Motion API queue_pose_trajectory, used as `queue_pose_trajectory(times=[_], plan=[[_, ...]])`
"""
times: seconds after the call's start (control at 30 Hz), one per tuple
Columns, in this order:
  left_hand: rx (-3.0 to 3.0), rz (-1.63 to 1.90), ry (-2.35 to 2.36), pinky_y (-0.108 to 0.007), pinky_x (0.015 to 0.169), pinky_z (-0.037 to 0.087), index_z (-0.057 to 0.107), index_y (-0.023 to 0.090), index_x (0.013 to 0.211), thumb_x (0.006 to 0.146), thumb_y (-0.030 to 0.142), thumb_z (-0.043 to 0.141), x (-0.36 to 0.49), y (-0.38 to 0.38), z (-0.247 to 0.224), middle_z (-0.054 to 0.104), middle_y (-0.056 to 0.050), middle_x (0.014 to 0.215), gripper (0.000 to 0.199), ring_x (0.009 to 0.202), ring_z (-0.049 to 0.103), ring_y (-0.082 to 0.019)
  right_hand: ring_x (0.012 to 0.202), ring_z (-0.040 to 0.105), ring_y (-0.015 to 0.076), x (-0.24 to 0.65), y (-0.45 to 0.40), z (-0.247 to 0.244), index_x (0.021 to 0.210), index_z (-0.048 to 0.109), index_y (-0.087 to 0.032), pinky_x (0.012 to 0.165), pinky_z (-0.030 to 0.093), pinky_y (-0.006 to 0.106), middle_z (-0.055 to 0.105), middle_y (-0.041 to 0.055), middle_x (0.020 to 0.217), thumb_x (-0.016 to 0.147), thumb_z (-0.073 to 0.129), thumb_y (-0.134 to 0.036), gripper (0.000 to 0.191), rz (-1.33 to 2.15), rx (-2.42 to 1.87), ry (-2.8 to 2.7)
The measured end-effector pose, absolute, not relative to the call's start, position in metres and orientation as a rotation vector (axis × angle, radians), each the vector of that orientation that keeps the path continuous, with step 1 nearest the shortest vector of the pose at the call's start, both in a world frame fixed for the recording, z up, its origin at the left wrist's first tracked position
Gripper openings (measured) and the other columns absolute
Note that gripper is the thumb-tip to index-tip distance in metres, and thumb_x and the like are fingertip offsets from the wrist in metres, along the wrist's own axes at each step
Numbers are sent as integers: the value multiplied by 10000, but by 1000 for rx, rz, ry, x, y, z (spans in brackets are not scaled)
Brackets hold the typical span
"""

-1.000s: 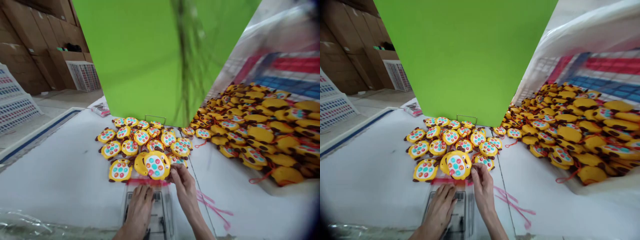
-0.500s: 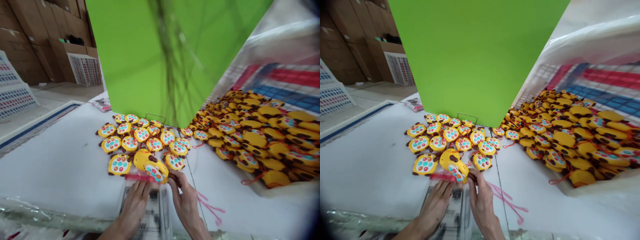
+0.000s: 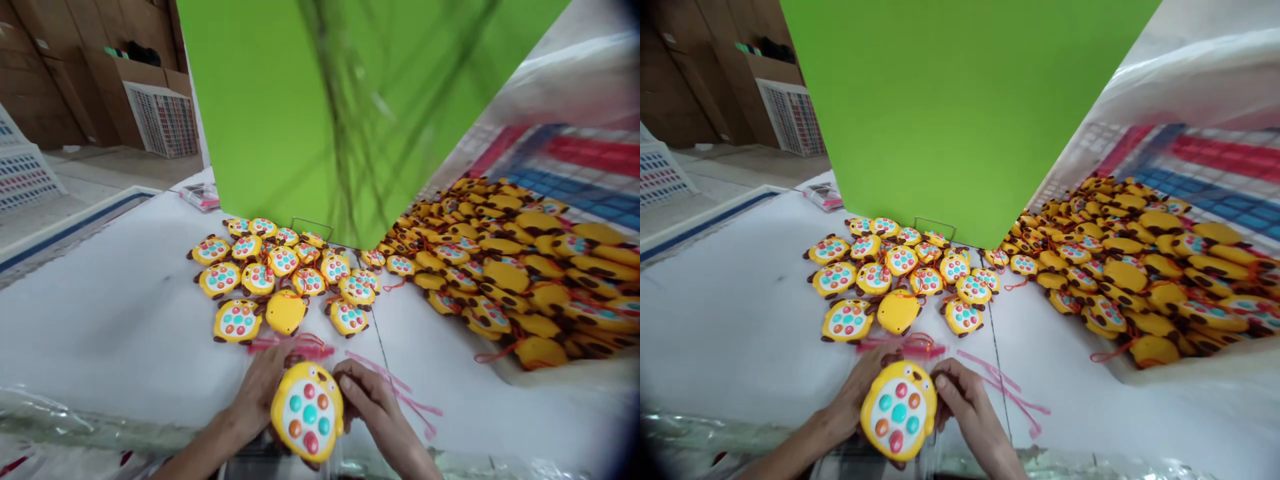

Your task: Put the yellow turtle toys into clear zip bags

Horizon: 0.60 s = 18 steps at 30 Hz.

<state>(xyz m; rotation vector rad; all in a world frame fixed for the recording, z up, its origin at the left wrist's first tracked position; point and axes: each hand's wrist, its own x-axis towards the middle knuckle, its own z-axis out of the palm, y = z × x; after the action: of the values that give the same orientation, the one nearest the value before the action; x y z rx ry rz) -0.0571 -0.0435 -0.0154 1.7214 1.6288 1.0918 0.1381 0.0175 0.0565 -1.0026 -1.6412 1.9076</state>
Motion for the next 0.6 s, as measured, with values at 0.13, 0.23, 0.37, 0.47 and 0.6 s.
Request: queue_pose_trajectory(times=[0.13,0.23,0.37,0.47,0.6], plan=[[1720,1064,1479,-371,871,447,237,252,1393,861,299,421,-70,-47,-24,518,-103,1243,565,1045,527,-234,459,484,77,137,13,51,812,528,-139,452,400,190,507,-27,578,863,491,-466,333,1942,-968,-1838],[1887,936,1403,-413,986,355,253,278,1389,859,309,465,-72,-41,-22,424,-90,1368,572,1197,424,-259,472,452,69,131,15,53,831,541,-143,437,367,173,478,-33,605,874,476,-453,320,1980,-893,-1971],[2045,841,1367,-428,988,345,369,283,1334,864,255,461,-66,-29,-9,510,-83,1293,480,1174,448,-254,498,443,66,124,16,56,859,569,-145,440,354,166,499,-15,666,883,466,-432,306,1992,-819,-2134],[2072,737,1371,-398,889,421,433,303,1290,834,198,487,-62,-25,-1,604,-67,1108,471,1031,527,-242,527,439,69,122,14,57,892,591,-141,468,371,172,509,-7,695,884,473,-414,298,1984,-784,-2200],[1950,804,1323,-402,912,402,480,277,1246,800,229,528,-60,-24,1,608,-60,1086,451,1011,529,-242,520,448,67,127,26,68,881,587,-133,475,378,175,502,-14,658,888,478,-394,283,1940,-808,-2118]])
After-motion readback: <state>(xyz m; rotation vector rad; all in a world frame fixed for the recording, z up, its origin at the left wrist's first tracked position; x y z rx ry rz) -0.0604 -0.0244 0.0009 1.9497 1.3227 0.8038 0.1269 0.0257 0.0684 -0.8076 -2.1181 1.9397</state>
